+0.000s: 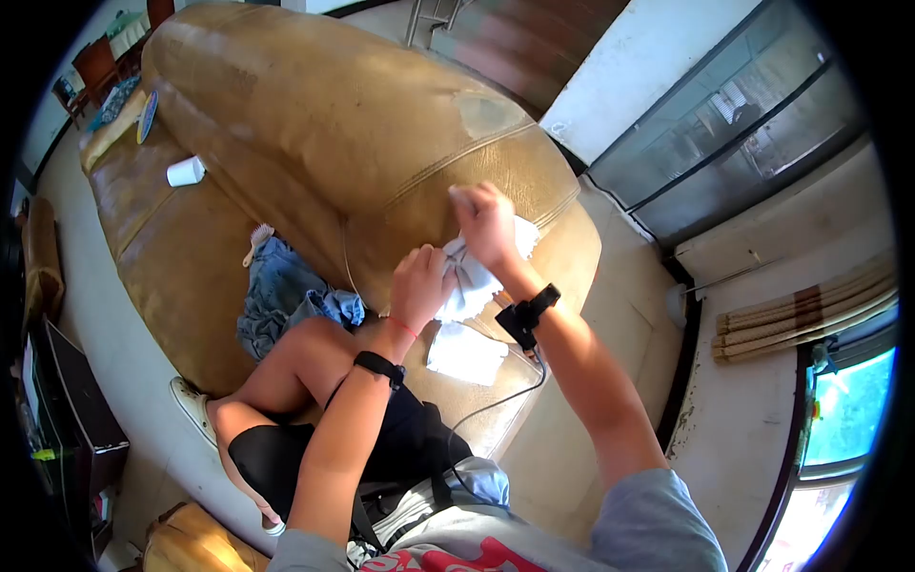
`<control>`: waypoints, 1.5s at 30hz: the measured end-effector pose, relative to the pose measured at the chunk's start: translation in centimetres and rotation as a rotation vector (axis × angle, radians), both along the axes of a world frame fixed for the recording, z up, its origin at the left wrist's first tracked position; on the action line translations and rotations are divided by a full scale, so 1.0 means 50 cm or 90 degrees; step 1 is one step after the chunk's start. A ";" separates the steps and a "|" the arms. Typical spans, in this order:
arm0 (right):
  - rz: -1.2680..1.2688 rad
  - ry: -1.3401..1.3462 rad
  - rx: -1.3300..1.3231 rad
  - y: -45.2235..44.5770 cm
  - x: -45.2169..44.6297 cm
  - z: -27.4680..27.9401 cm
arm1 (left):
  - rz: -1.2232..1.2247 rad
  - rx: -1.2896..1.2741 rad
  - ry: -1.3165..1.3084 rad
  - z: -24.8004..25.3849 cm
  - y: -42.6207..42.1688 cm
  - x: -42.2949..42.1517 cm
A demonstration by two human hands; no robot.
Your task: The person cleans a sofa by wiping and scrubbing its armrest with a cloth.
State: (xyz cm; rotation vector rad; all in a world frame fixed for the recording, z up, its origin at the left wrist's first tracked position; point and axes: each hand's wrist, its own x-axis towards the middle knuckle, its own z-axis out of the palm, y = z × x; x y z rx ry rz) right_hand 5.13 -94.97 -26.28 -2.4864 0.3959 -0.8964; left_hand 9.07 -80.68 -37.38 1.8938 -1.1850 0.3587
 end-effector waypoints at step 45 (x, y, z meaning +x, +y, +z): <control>-0.222 -0.024 -0.091 -0.038 0.081 0.055 | 0.182 -0.260 0.173 -0.015 -0.125 0.070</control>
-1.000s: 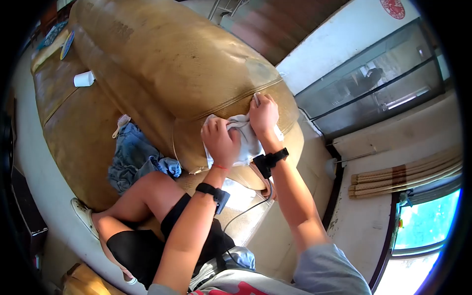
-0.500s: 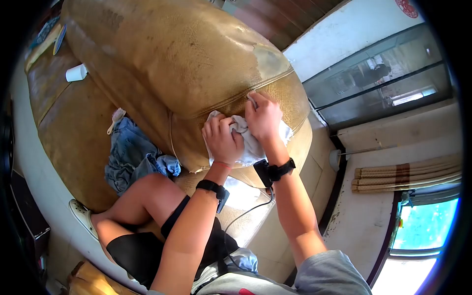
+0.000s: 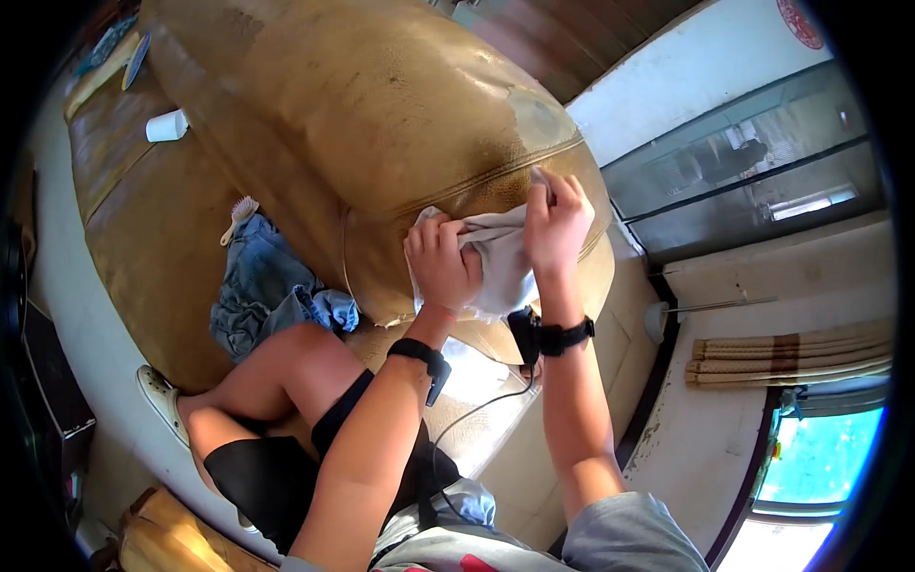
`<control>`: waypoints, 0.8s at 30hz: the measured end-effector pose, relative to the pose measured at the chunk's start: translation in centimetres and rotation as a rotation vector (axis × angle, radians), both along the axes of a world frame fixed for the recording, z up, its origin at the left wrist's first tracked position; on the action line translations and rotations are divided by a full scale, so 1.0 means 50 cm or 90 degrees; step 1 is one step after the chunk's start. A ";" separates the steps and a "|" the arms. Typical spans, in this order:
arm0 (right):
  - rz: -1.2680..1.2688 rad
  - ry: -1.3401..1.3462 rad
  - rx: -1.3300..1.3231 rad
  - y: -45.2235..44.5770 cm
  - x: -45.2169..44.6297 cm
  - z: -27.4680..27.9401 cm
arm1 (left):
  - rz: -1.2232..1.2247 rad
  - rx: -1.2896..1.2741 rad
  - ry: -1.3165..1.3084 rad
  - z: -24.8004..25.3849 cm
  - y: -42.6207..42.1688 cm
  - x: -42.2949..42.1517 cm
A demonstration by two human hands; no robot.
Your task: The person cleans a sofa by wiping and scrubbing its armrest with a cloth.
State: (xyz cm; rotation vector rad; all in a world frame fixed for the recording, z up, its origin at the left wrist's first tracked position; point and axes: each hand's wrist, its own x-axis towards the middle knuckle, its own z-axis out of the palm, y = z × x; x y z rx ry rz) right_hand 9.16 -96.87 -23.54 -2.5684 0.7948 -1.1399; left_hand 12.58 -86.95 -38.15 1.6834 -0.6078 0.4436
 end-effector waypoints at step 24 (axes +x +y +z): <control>0.071 0.019 0.062 0.022 0.003 -0.019 | 0.010 0.001 0.003 0.010 0.005 0.002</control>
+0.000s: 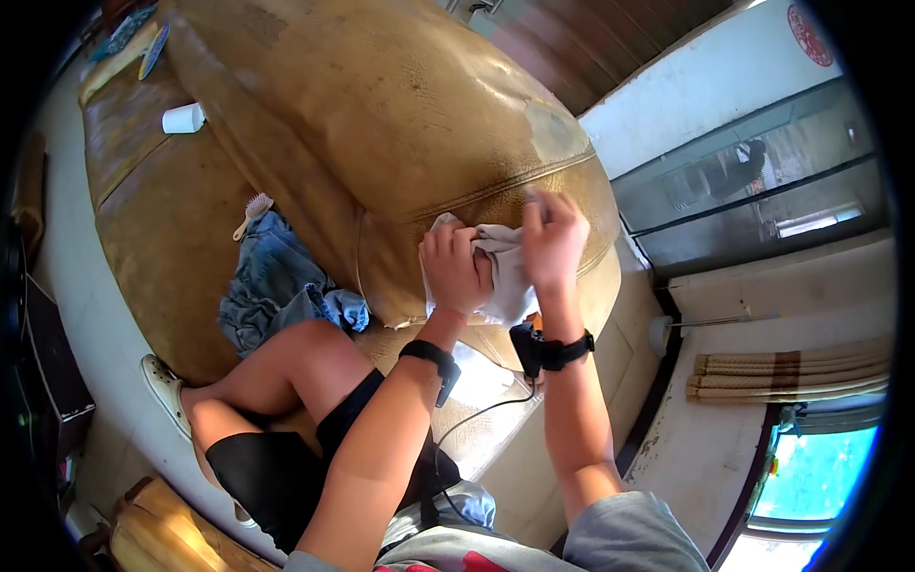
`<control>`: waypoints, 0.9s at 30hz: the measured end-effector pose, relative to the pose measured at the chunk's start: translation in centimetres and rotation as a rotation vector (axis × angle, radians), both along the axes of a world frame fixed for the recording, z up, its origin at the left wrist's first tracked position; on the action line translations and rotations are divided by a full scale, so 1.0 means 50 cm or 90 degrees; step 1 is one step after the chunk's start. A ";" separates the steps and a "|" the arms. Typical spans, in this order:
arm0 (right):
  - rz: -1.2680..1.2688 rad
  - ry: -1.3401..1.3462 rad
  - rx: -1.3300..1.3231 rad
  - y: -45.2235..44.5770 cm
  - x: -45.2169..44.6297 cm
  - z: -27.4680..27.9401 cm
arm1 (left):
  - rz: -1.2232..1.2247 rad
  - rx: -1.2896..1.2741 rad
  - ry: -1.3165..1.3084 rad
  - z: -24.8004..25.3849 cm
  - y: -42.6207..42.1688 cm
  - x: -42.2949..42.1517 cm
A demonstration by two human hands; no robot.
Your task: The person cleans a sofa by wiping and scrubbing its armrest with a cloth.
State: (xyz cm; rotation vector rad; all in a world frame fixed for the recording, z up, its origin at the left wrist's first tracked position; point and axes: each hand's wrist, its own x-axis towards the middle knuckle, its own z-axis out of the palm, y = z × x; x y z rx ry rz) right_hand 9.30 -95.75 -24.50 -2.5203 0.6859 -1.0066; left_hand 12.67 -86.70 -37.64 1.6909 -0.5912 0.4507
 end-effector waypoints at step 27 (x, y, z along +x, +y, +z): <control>0.090 -0.098 0.388 0.024 -0.042 -0.054 | -0.023 0.009 0.002 -0.012 0.001 0.002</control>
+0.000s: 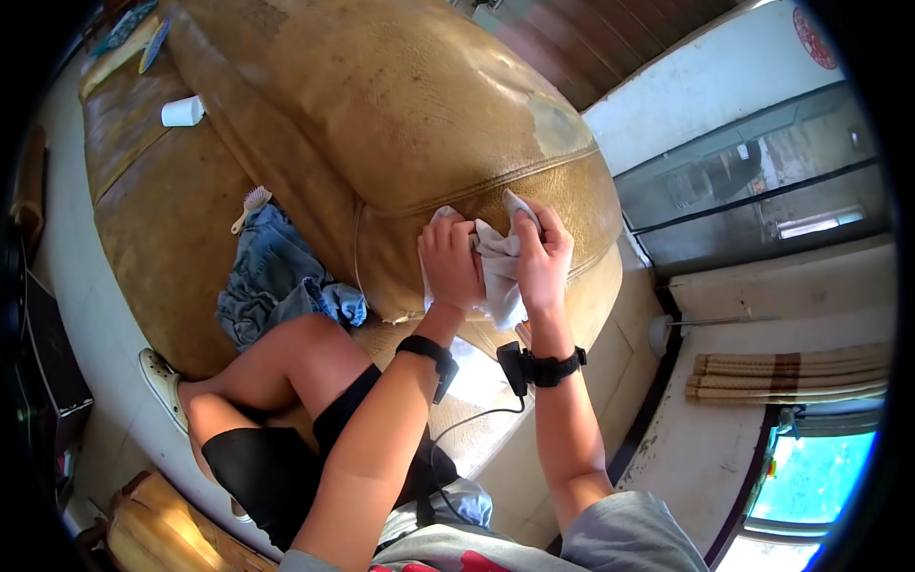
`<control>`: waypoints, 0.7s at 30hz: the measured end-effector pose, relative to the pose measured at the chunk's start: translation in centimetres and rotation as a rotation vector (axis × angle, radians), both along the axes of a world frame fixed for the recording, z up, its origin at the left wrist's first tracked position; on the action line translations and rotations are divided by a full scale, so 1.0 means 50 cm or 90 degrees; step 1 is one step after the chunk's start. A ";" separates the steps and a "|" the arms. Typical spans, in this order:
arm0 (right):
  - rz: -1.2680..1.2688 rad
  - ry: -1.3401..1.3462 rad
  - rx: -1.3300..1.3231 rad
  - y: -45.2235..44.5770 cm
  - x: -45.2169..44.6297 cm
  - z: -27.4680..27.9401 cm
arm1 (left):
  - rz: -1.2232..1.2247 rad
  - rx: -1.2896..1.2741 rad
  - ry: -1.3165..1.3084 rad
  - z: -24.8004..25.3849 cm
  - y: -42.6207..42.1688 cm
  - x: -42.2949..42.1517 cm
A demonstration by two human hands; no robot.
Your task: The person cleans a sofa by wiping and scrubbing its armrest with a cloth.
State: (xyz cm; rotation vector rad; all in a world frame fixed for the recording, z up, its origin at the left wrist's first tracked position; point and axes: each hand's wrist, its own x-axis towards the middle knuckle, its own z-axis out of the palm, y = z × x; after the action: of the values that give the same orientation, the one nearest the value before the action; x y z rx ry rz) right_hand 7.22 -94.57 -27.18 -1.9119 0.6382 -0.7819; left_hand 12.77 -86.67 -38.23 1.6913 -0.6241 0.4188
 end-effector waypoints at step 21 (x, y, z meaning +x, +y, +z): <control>-0.237 0.090 -0.452 -0.034 0.035 0.014 | 0.009 -0.028 -0.006 0.008 -0.001 0.001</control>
State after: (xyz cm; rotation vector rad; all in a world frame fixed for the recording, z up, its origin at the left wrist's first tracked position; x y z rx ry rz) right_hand 8.96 -96.27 -26.46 -2.5427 0.9020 -1.2344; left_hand 12.82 -86.74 -37.84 1.6534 -0.6056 0.4479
